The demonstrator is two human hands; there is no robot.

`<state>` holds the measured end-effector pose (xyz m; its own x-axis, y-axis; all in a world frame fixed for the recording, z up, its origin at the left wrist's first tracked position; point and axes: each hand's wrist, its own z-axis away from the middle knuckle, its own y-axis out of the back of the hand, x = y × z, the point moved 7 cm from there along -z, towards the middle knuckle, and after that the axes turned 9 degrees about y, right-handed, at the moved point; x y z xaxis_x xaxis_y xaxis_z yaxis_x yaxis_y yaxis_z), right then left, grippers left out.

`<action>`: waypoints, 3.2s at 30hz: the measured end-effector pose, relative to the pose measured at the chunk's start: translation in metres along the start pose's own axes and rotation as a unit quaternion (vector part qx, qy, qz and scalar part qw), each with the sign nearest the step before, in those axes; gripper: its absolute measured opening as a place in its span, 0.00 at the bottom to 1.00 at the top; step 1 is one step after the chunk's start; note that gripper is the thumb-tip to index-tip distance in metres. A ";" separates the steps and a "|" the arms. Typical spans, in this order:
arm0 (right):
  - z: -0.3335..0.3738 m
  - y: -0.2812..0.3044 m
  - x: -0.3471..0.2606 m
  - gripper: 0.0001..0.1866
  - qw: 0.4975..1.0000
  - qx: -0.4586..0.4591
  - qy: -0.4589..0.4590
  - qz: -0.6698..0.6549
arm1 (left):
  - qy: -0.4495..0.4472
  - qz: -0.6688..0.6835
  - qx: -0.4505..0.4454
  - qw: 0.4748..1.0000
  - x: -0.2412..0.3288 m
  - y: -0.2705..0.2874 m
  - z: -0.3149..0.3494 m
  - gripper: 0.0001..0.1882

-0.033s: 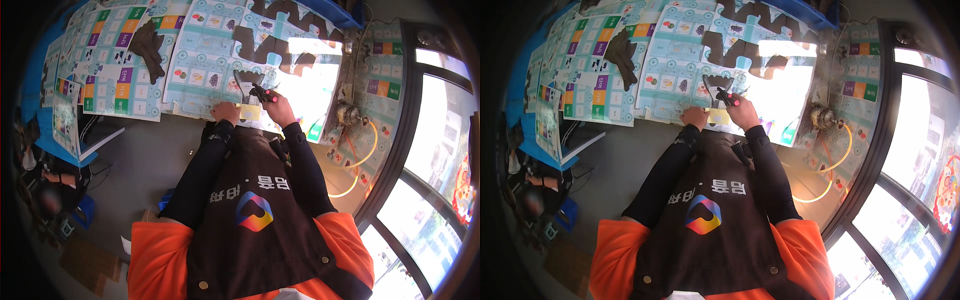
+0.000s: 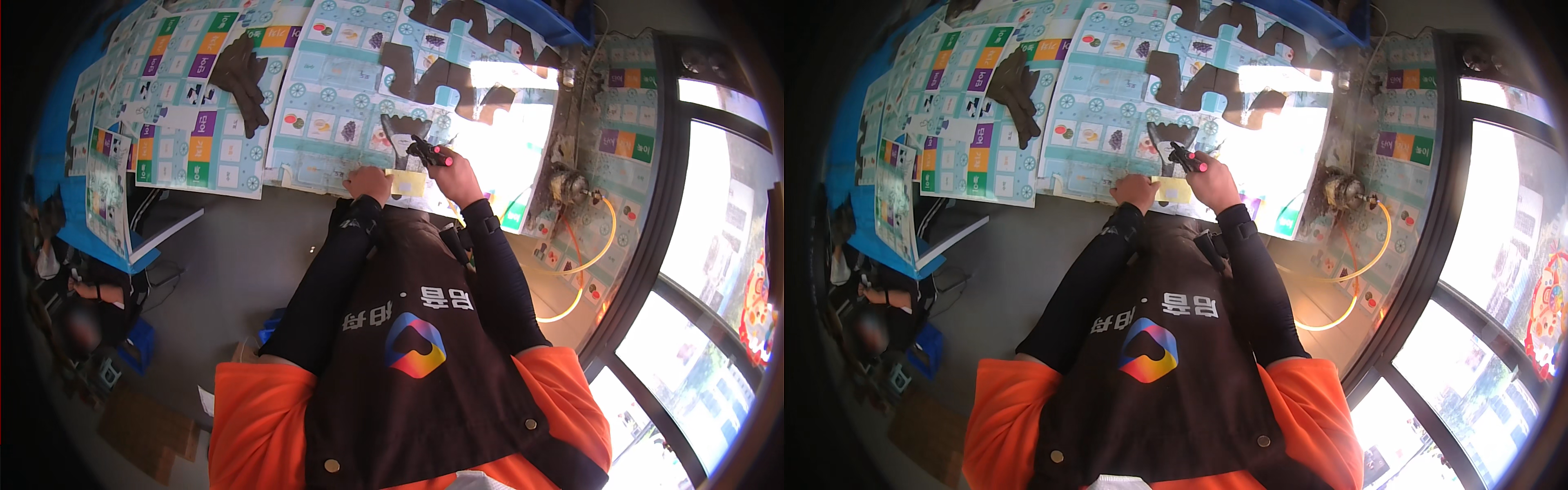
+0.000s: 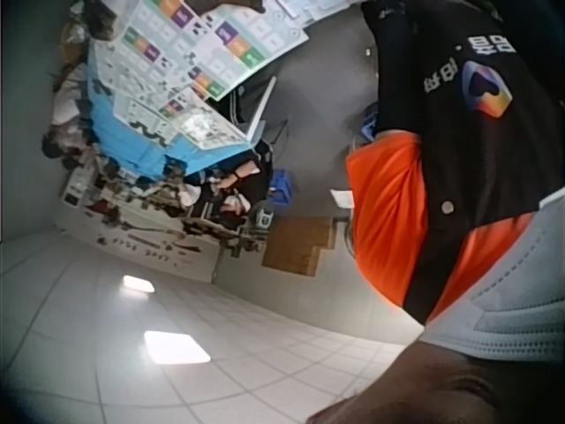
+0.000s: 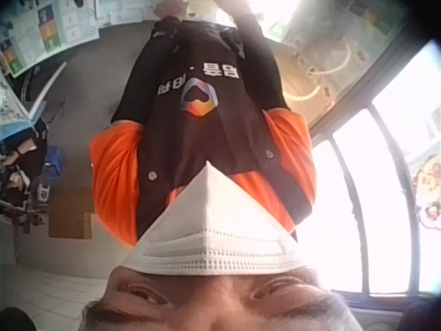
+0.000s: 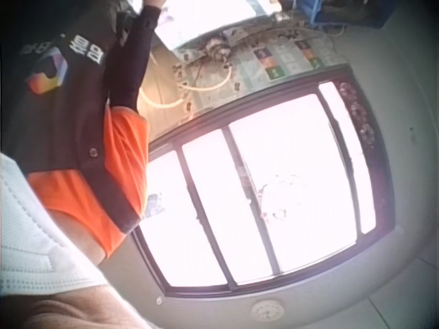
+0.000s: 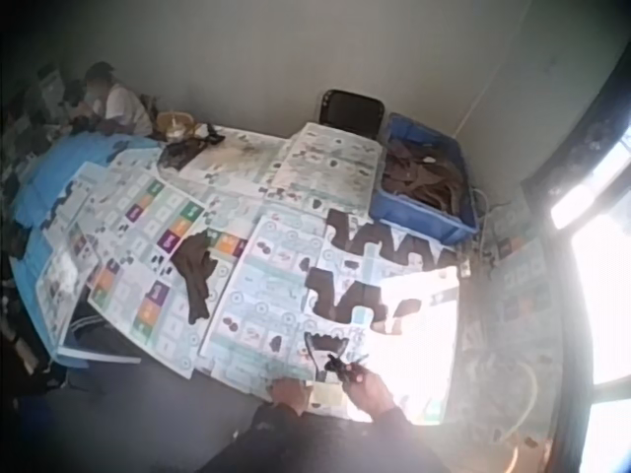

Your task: The person is using an air-powered adhesive applicator gun to apply glue to shoe components.

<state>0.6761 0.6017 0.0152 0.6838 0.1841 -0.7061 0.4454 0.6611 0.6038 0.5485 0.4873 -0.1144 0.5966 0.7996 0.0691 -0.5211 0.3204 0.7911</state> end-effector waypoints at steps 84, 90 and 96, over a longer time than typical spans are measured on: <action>0.095 0.076 0.230 0.28 0.955 0.227 -0.142 0.126 | -0.209 0.077 0.032 0.974 0.066 0.128 0.085 0.10; 0.098 0.074 0.223 0.35 0.953 0.224 -0.152 0.138 | -0.429 -0.038 0.010 0.903 0.172 0.267 0.106 0.07; 0.109 0.076 0.214 0.34 0.951 0.237 -0.170 0.098 | -0.576 -0.191 0.052 0.793 0.255 0.321 0.079 0.09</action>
<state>0.9194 0.6123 -0.0499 0.8921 -0.0288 -0.4510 0.4457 0.2209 0.8675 0.5819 0.7540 0.2052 0.8920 -0.3589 0.2749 -0.1514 0.3358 0.9297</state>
